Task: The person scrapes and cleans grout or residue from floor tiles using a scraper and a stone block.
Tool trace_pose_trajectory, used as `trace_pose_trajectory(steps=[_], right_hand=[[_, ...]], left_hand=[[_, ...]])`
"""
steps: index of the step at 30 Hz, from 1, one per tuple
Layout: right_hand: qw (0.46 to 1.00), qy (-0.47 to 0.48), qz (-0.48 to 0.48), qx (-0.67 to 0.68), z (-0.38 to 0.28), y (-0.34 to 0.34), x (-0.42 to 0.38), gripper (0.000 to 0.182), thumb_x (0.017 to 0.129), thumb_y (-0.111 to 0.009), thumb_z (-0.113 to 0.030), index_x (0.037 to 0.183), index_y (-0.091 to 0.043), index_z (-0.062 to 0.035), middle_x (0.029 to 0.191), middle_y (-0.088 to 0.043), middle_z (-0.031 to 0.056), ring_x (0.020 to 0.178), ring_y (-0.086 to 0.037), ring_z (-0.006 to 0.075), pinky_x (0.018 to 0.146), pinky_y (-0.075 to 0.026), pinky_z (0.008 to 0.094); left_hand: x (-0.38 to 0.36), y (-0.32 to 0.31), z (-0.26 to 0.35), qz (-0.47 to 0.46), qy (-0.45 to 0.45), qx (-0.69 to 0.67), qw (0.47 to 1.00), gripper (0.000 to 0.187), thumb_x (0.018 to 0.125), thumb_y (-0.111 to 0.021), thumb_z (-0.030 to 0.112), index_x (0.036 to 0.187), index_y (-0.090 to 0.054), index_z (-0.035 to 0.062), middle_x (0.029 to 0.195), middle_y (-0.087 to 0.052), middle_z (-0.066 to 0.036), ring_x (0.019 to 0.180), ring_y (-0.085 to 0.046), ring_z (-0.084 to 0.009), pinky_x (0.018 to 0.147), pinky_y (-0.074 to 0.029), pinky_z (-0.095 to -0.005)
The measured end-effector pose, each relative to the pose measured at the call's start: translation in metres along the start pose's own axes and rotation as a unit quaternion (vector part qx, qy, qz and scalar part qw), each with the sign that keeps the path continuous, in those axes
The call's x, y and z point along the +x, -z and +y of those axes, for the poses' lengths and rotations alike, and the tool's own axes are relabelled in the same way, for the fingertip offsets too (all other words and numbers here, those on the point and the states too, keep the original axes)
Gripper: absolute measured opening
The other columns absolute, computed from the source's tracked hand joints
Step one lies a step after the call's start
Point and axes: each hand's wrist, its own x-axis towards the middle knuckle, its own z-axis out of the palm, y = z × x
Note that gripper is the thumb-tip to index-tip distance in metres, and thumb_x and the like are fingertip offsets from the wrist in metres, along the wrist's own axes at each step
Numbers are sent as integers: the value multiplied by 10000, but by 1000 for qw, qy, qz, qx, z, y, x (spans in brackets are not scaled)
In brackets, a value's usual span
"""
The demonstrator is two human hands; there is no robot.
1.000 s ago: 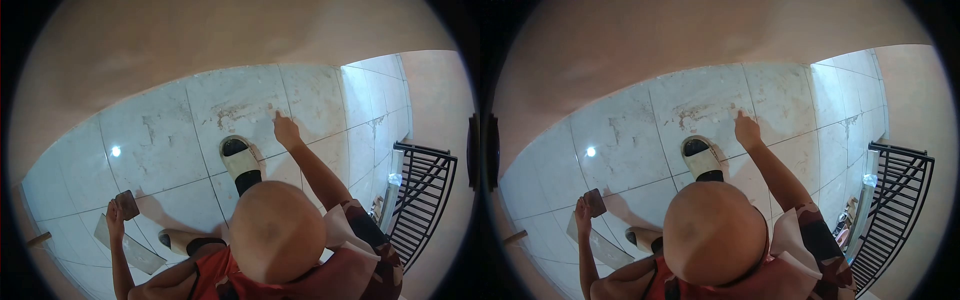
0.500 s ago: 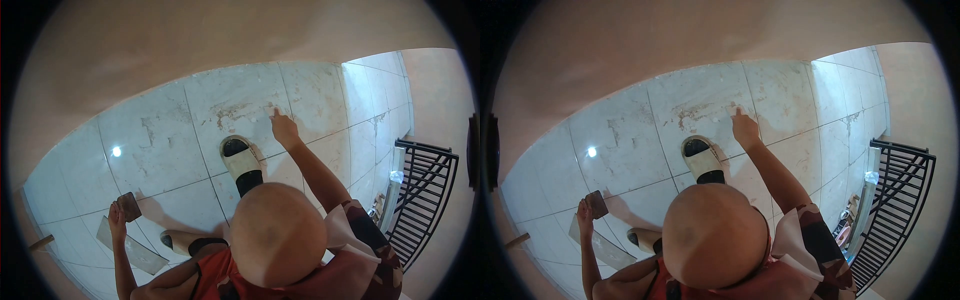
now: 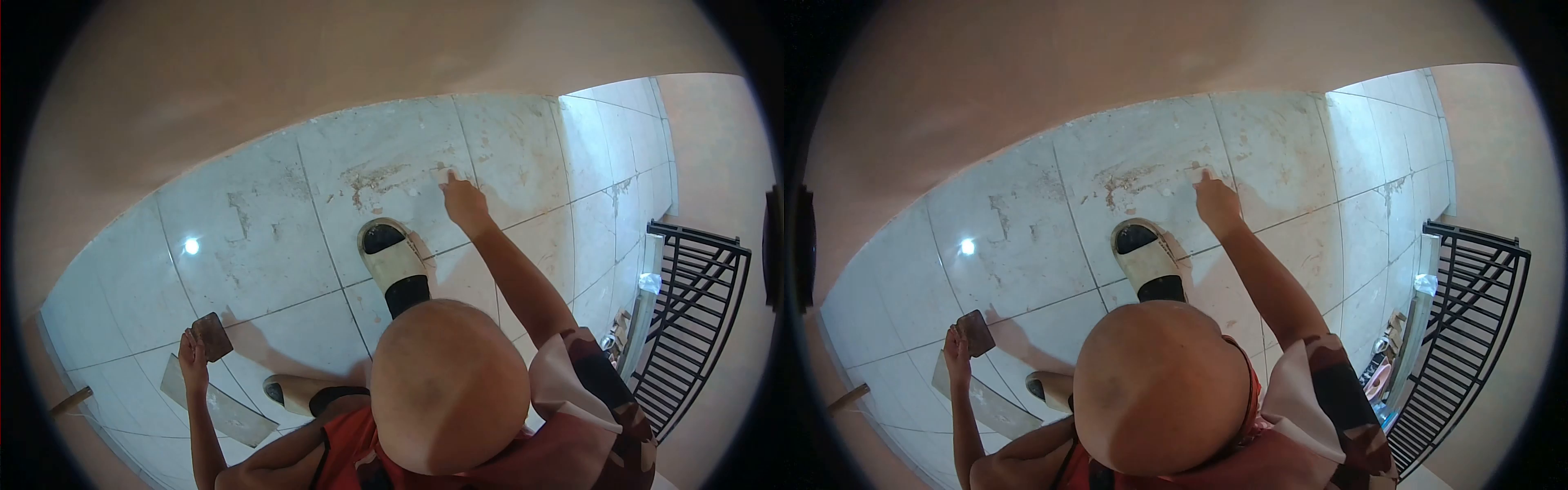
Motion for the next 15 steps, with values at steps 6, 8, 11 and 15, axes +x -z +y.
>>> trace_pose_trajectory(steps=[6, 8, 11, 15], right_hand=[[998, -33, -53, 11, -2, -3, -6, 463, 1004, -425, -286, 1348, -480, 19, 931, -689, 233, 864, -682, 387, 726, -540, 487], [1000, 9, -25, -6, 1, 4, 14, 475, 1007, -416, -297, 1372, -463, 2, 921, -688, 230, 870, -681, 383, 724, -539, 487], [1000, -17, -16, -2, 2, -2, -1, 451, 1008, -420, -299, 1331, -491, 8, 897, -689, 226, 860, -682, 379, 720, -538, 487], [999, -19, -26, 1, 6, -6, -1, 440, 1008, -421, -300, 1299, -506, 19, 858, -684, 220, 833, -682, 373, 703, -535, 490]], left_hand=[[6, 2, 6, 13, 1, 85, 996, 110, 978, -460, 129, 951, -475, 24, 811, -420, 13, 730, -371, -65, 637, -339, -205], [5, -11, 22, 32, 0, -15, 999, 131, 982, -467, 146, 949, -483, 20, 833, -451, 6, 752, -389, -70, 654, -356, -215], [9, 9, 3, -16, 40, 61, 997, 154, 989, -468, 162, 973, -496, 11, 874, -503, -9, 769, -420, -72, 676, -372, -219], [9, -3, 0, 43, -61, 56, 996, 158, 996, -460, 161, 986, -494, 7, 904, -532, -12, 790, -435, -59, 693, -379, -201]])
